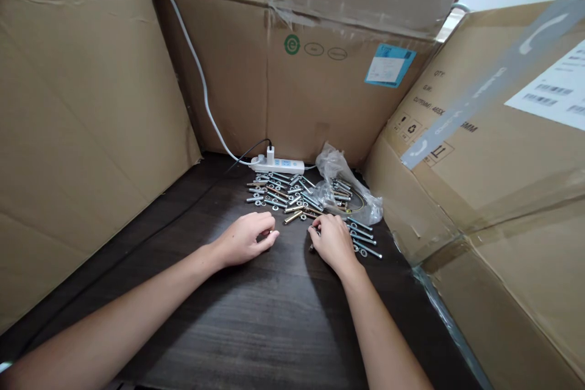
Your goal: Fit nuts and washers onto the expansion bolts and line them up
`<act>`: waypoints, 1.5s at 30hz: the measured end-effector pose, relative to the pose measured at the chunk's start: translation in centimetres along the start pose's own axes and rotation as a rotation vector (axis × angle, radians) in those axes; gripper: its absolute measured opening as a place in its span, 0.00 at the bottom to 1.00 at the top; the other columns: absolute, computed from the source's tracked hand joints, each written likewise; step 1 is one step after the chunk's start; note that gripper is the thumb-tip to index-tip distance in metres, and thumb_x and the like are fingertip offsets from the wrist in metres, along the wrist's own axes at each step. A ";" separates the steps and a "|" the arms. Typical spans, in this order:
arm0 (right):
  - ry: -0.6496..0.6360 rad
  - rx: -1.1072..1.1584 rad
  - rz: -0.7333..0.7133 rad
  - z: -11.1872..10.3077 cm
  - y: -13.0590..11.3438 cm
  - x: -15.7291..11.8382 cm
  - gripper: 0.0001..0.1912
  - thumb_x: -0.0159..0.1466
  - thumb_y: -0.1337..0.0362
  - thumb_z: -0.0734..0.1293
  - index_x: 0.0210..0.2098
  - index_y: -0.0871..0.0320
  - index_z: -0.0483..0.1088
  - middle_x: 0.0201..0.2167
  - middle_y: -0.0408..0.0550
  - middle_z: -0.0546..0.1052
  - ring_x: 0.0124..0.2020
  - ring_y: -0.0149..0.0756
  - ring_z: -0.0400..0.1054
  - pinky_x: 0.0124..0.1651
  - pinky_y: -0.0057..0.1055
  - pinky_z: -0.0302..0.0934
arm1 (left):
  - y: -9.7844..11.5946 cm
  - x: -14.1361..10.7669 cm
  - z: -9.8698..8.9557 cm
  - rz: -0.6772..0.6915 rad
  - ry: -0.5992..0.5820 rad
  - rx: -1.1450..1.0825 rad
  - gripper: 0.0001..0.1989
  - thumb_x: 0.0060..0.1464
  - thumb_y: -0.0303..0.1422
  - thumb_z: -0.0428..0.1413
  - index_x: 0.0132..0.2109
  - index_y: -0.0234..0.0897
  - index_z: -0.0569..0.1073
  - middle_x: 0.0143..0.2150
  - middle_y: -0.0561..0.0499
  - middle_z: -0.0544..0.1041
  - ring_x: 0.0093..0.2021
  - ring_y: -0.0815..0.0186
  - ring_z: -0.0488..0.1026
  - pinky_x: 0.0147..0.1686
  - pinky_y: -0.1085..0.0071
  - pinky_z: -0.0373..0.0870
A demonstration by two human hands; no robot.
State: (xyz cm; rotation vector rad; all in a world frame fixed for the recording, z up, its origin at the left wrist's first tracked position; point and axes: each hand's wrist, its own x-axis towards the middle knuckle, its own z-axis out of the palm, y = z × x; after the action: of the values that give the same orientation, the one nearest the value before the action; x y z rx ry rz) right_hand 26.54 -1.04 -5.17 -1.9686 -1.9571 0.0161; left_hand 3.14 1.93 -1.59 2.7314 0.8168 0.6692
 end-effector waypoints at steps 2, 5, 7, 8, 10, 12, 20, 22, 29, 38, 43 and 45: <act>0.003 -0.011 -0.029 -0.2 -0.5 -0.1 0.07 0.60 0.61 0.65 0.34 0.56 0.73 0.32 0.48 0.75 0.39 0.41 0.63 0.43 0.34 0.56 | 0.0 0.0 0.0 0.000 -0.001 -0.001 0.10 0.59 0.33 0.47 0.29 0.36 0.63 0.29 0.53 0.67 0.30 0.68 0.63 0.32 0.72 0.58; -0.007 -0.041 -0.108 -0.8 -1.6 -0.3 0.10 0.63 0.61 0.61 0.36 0.55 0.74 0.35 0.48 0.75 0.41 0.42 0.62 0.46 0.35 0.54 | 0.0 -0.1 0.0 -0.002 0.006 0.003 0.10 0.59 0.33 0.48 0.29 0.36 0.63 0.29 0.53 0.68 0.30 0.68 0.64 0.31 0.72 0.58; -0.033 -0.066 -0.162 -1.3 -2.4 -0.6 0.12 0.65 0.61 0.60 0.38 0.54 0.75 0.36 0.48 0.76 0.42 0.42 0.62 0.46 0.36 0.54 | 0.0 -0.1 0.0 -0.004 0.010 0.010 0.10 0.59 0.33 0.48 0.29 0.36 0.63 0.29 0.53 0.68 0.30 0.68 0.64 0.31 0.72 0.58; -0.044 -0.076 -0.182 -1.5 -2.7 -0.8 0.13 0.65 0.61 0.59 0.40 0.55 0.75 0.36 0.48 0.76 0.42 0.42 0.62 0.47 0.36 0.54 | 0.0 -0.1 0.0 -0.004 0.011 0.012 0.10 0.59 0.33 0.48 0.29 0.36 0.63 0.29 0.53 0.68 0.30 0.68 0.64 0.31 0.72 0.58; -0.050 -0.092 -0.204 -2.2 -3.1 -1.1 0.14 0.64 0.60 0.60 0.43 0.56 0.74 0.38 0.49 0.76 0.43 0.42 0.63 0.47 0.36 0.54 | 0.0 -0.1 0.0 -0.005 0.010 0.013 0.10 0.59 0.33 0.48 0.29 0.36 0.63 0.29 0.53 0.68 0.30 0.68 0.64 0.31 0.72 0.58; -0.057 -0.099 -0.198 -2.9 -3.0 -1.4 0.14 0.64 0.60 0.60 0.43 0.56 0.73 0.39 0.49 0.76 0.44 0.42 0.63 0.48 0.35 0.54 | 0.0 -0.1 0.0 -0.006 0.008 0.007 0.10 0.59 0.33 0.47 0.29 0.36 0.63 0.29 0.53 0.68 0.30 0.68 0.64 0.31 0.72 0.58; -0.261 0.049 -0.091 -3.8 -2.1 -2.2 0.09 0.58 0.64 0.63 0.37 0.55 0.72 0.33 0.46 0.75 0.34 0.36 0.68 0.37 0.30 0.56 | 0.0 -0.1 -0.1 -0.020 0.008 -0.013 0.10 0.59 0.34 0.47 0.30 0.36 0.64 0.29 0.53 0.68 0.29 0.68 0.64 0.31 0.72 0.58; -0.238 0.146 -0.099 -3.3 -2.0 -2.0 0.10 0.57 0.67 0.61 0.36 0.56 0.71 0.31 0.46 0.74 0.31 0.35 0.67 0.35 0.30 0.57 | 0.0 -0.1 -0.1 -0.026 0.005 -0.017 0.09 0.59 0.33 0.47 0.30 0.37 0.64 0.30 0.53 0.68 0.30 0.68 0.64 0.30 0.72 0.58; -0.064 1.024 0.182 -3.1 -1.6 -0.8 0.03 0.54 0.66 0.53 0.28 0.55 0.56 0.21 0.42 0.62 0.19 0.30 0.57 0.20 0.26 0.52 | 0.2 -0.1 -0.2 -0.045 0.005 -0.040 0.05 0.57 0.32 0.48 0.33 0.37 0.64 0.31 0.53 0.69 0.30 0.68 0.65 0.30 0.73 0.58; -0.092 0.406 0.091 -1.6 -2.5 -1.7 0.09 0.57 0.58 0.61 0.32 0.55 0.67 0.15 0.36 0.58 0.18 0.30 0.54 0.24 0.26 0.47 | 0.2 -0.2 -0.3 -0.053 0.008 -0.043 0.03 0.57 0.32 0.48 0.35 0.38 0.63 0.32 0.54 0.69 0.30 0.68 0.66 0.30 0.73 0.59; -0.133 0.148 0.055 -1.7 -2.7 -1.6 0.12 0.59 0.58 0.63 0.38 0.55 0.73 0.21 0.43 0.72 0.22 0.34 0.65 0.27 0.28 0.53 | 0.3 -0.2 -0.3 -0.059 -0.006 -0.060 0.04 0.58 0.32 0.47 0.35 0.38 0.63 0.31 0.53 0.69 0.30 0.67 0.66 0.30 0.72 0.59; -0.169 0.117 0.033 -2.3 -3.2 -1.9 0.11 0.59 0.58 0.63 0.38 0.54 0.74 0.24 0.45 0.75 0.24 0.35 0.68 0.28 0.28 0.55 | 0.2 -0.2 -0.3 -0.060 -0.003 -0.064 0.04 0.57 0.32 0.47 0.35 0.38 0.64 0.31 0.53 0.69 0.30 0.67 0.66 0.30 0.72 0.59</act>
State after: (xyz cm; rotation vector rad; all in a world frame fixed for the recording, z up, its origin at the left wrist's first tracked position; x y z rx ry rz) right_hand 23.94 -3.55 -2.63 -1.9795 -1.9772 0.3079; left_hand 2.97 1.64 -1.30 2.6397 0.8576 0.6674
